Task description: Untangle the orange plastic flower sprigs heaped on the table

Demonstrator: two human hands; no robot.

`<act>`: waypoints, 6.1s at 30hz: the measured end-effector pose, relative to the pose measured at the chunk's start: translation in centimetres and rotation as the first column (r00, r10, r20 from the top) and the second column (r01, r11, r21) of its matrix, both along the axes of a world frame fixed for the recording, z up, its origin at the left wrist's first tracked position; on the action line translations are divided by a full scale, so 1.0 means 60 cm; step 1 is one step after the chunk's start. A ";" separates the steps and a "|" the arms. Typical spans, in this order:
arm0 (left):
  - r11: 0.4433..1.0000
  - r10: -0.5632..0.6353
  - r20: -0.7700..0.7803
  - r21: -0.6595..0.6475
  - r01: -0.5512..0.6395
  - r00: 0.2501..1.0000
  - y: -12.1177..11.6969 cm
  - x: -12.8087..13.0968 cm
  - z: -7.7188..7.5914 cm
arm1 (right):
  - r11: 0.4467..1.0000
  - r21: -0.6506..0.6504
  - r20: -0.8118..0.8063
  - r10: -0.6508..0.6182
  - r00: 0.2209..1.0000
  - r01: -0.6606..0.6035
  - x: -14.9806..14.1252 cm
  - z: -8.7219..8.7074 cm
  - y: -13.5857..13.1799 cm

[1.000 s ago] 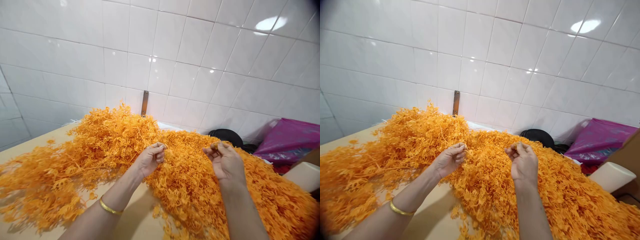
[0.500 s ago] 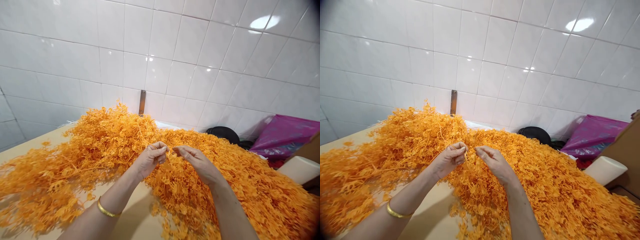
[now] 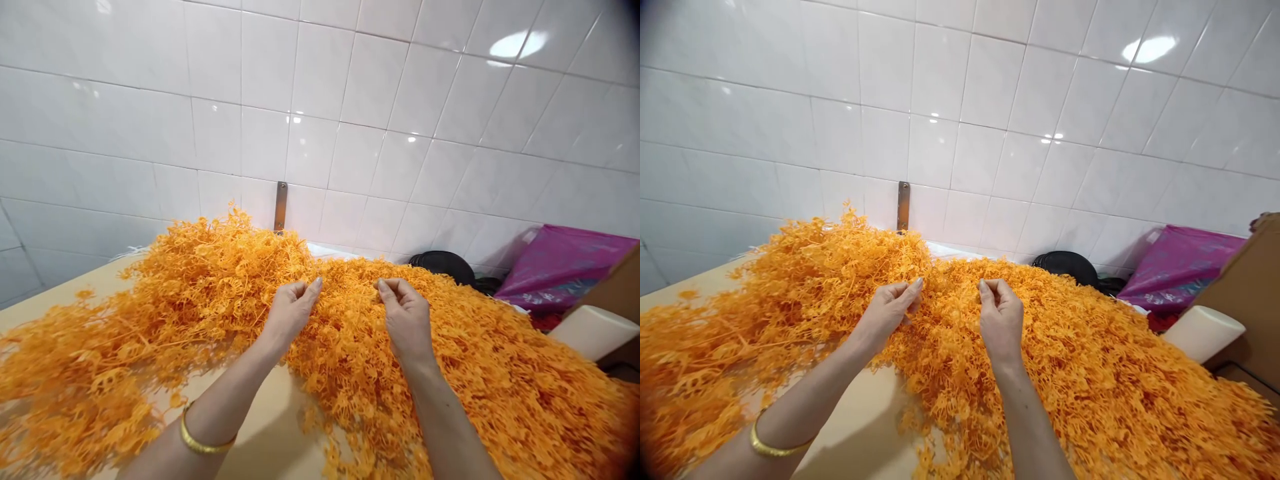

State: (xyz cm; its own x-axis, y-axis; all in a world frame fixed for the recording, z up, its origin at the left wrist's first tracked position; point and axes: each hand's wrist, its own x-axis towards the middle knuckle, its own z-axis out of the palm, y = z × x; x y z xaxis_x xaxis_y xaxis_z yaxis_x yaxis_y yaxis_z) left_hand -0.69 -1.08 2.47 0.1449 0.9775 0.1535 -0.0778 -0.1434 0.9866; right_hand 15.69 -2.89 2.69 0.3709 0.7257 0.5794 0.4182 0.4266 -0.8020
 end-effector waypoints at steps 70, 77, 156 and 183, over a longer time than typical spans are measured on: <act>0.789 -0.375 0.448 -0.305 0.533 0.812 0.032 -0.034 -0.007 | 0.867 -0.360 0.680 -0.008 0.733 0.344 0.080 -0.010 0.017; 0.860 -0.204 0.484 -0.328 0.392 0.851 0.030 0.000 -0.029 | 0.962 -0.249 0.602 0.067 0.795 0.108 0.056 0.022 -0.017; 0.791 -0.193 0.692 -0.310 0.528 0.696 0.008 0.037 -0.064 | 0.957 0.068 -0.383 0.287 0.878 -0.283 0.027 0.036 -0.014; 0.928 -0.234 0.278 -0.222 0.299 0.932 -0.003 0.040 -0.055 | 0.957 -0.276 0.545 0.228 0.807 -0.083 -0.008 0.008 -0.022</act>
State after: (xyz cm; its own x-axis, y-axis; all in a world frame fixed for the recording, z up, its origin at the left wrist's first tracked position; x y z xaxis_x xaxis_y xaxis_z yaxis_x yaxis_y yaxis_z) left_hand 1.68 -1.24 -0.84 0.3957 0.9178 -0.0331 -0.3187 0.1711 0.9323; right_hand 15.19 -4.21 3.16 -0.1001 0.8820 0.4605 0.7708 0.3614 -0.5247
